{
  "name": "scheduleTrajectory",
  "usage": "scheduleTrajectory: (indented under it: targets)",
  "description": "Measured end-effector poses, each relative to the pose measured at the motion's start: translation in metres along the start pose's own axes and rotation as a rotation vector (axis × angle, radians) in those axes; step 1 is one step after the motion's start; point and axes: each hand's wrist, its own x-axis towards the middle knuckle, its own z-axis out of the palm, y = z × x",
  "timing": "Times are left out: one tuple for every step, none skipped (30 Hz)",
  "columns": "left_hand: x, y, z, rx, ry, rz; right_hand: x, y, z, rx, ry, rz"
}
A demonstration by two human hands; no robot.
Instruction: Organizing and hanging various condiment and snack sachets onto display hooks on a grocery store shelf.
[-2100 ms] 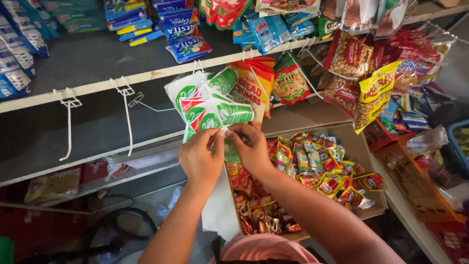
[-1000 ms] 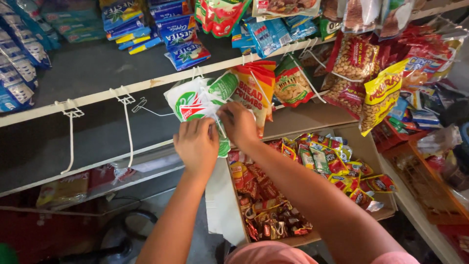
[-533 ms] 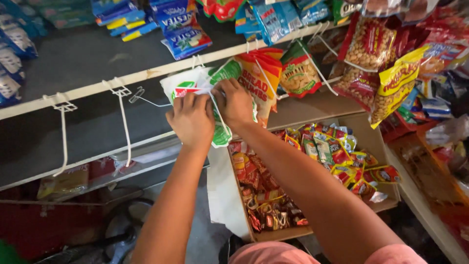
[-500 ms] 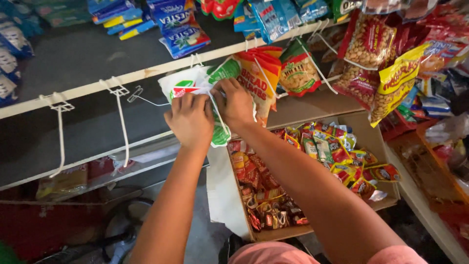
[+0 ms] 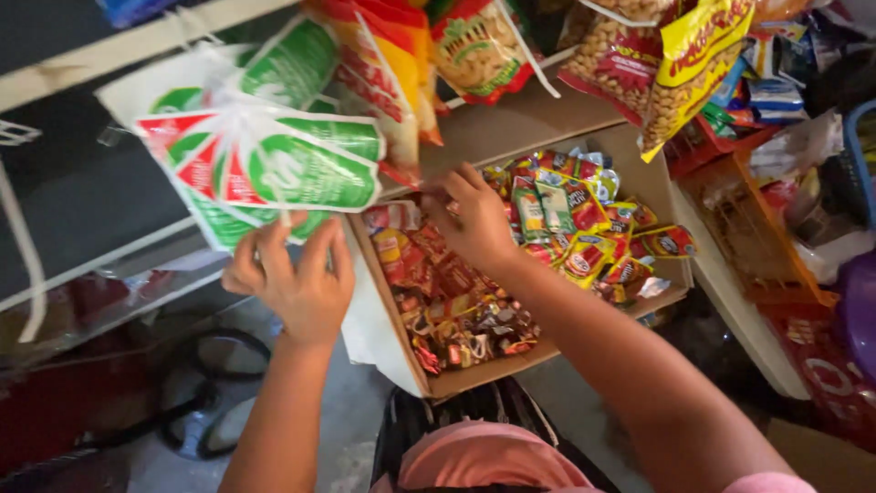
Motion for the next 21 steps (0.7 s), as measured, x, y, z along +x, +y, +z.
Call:
scheduleTrajectory:
  targets:
    - [-0.01, 0.008, 0.003, 0.0, -0.012, -0.004, -0.015, 0.019, -0.004, 0.003, -0.008, 0.009]
    - [-0.02, 0.016, 0.007, -0.039, -0.053, -0.016, -0.03, 0.039, -0.008, 0.025, 0.002, 0.034]
    - [-0.03, 0.025, 0.011, -0.083, -0.097, -0.025, -0.047, 0.058, -0.012, 0.045, 0.014, 0.065]
    - [-0.036, 0.035, 0.016, -0.087, -0.111, -0.027, -0.064, 0.077, -0.015, 0.045, 0.008, 0.079]
    - [-0.042, 0.047, 0.021, -0.127, -0.175, -0.048, -0.082, 0.095, -0.018, 0.066, 0.017, 0.19]
    - [-0.048, 0.058, 0.026, -0.168, -0.238, -0.068, -0.1, 0.113, -0.021, 0.086, 0.026, 0.301]
    - [-0.06, 0.071, 0.034, -0.171, -0.251, -0.073, -0.118, 0.132, -0.022, 0.086, 0.019, 0.313]
    - [-0.072, 0.084, 0.043, -0.183, -0.326, -0.08, -0.137, 0.15, -0.023, 0.127, 0.007, 0.388]
    - [-0.083, 0.096, 0.052, -0.198, -0.398, -0.086, -0.155, 0.168, -0.024, 0.167, -0.003, 0.461]
    - [-0.102, 0.104, 0.067, -0.202, -0.407, -0.09, -0.162, 0.172, -0.028, 0.164, -0.007, 0.471]
    - [-0.122, 0.111, 0.081, -0.272, -0.528, -0.151, -0.17, 0.175, -0.032, 0.142, -0.05, 0.499]
    - [-0.142, 0.118, 0.094, -0.341, -0.648, -0.214, -0.178, 0.178, -0.035, 0.119, -0.094, 0.527]
    - [-0.164, 0.124, 0.111, -0.346, -0.659, -0.217, -0.182, 0.185, -0.036, 0.117, -0.098, 0.538]
    - [-0.187, 0.129, 0.128, -0.389, -0.743, -0.263, -0.185, 0.191, -0.037, 0.113, -0.151, 0.54]
    - [-0.209, 0.133, 0.144, -0.429, -0.828, -0.311, -0.188, 0.196, -0.038, 0.11, -0.205, 0.541]
    - [-0.204, 0.146, 0.148, -0.431, -0.839, -0.315, -0.193, 0.201, -0.038, 0.11, -0.211, 0.551]
    - [-0.198, 0.159, 0.152, -0.35, -0.967, -0.329, -0.197, 0.206, -0.037, 0.058, -0.195, 0.544]
    - [-0.193, 0.17, 0.157, -0.265, -1.092, -0.342, -0.2, 0.211, -0.036, 0.006, -0.18, 0.537]
    - [-0.2, 0.18, 0.167, -0.265, -1.099, -0.345, -0.202, 0.216, -0.037, 0.007, -0.185, 0.543]
    - [-0.208, 0.189, 0.177, -0.315, -1.163, -0.471, -0.204, 0.22, -0.037, -0.035, -0.177, 0.549]
    - [-0.216, 0.198, 0.186, -0.363, -1.225, -0.597, -0.206, 0.224, -0.037, -0.075, -0.169, 0.557]
